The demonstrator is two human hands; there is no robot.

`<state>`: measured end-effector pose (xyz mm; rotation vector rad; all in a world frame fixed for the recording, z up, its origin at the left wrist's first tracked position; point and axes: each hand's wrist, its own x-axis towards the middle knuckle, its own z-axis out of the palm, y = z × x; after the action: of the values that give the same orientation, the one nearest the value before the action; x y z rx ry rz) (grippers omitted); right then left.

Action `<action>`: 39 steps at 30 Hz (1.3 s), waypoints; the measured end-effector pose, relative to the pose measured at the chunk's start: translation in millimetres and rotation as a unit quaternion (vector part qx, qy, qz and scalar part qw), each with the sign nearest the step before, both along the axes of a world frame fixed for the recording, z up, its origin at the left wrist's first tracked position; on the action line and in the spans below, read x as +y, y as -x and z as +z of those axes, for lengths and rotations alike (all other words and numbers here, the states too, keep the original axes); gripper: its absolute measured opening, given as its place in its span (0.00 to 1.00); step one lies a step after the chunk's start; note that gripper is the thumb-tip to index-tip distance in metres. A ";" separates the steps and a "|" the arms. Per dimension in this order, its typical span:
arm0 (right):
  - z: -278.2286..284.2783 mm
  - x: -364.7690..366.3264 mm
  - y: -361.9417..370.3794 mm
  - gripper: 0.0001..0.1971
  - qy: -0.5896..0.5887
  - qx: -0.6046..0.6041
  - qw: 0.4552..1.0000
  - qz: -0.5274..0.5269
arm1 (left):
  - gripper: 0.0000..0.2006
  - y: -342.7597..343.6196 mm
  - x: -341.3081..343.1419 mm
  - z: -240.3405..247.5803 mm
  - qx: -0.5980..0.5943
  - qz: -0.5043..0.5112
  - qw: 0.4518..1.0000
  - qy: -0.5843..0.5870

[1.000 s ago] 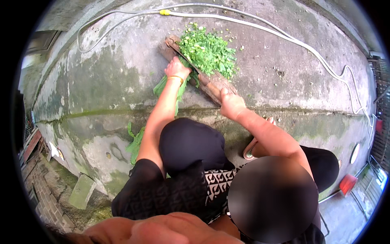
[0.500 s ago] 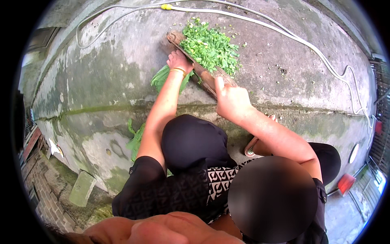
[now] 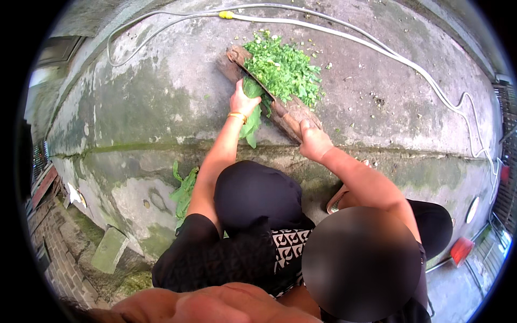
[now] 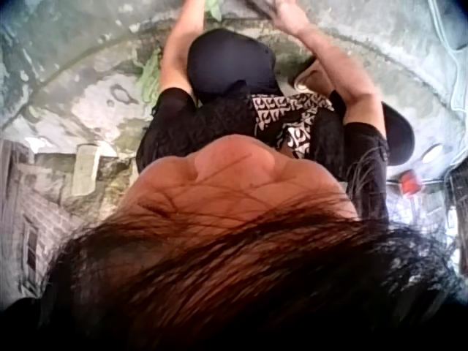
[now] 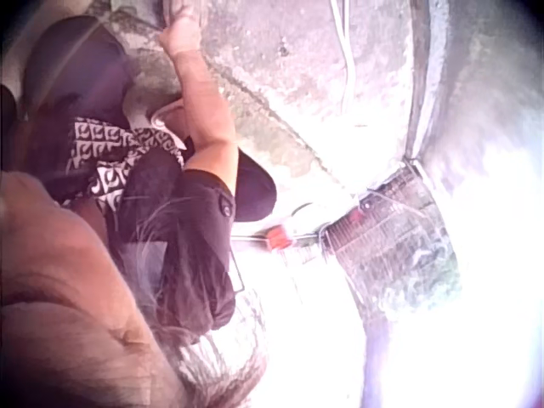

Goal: The person picks up bunches of green leaves and chops them into small pieces using a large blade mounted on a wooden block.

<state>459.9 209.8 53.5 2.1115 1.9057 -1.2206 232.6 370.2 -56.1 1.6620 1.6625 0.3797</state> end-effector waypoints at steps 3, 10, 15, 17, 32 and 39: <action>83.7 36.3 -9.0 0.20 0.034 -0.043 0.998 0.032 | 0.43 -13.0 -5.3 13.2 0.040 0.002 0.999 -0.014; 215.5 114.4 24.1 0.16 -0.126 -0.067 0.980 0.139 | 0.32 -30.0 23.7 52.9 0.232 -0.084 0.968 0.045; 72.4 6.2 2.1 0.22 -0.038 -0.030 0.999 -0.021 | 0.34 -36.6 16.9 42.2 0.227 -0.043 0.973 -0.005; 65.6 6.6 -5.5 0.22 0.005 -0.047 0.999 -0.004 | 0.35 -38.5 14.9 46.6 0.214 -0.044 0.976 -0.015; 66.3 4.0 -6.9 0.19 -0.006 0.043 0.997 -0.069 | 0.32 -31.9 28.4 47.8 0.202 -0.024 0.979 0.023; 85.6 42.7 -24.8 0.15 0.048 0.018 0.998 -0.028 | 0.35 -35.2 7.9 50.5 0.085 0.019 0.996 0.017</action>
<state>484.6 252.5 139.1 2.1227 1.7750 -1.3406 267.7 378.1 -5.5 1.6788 1.8170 0.2319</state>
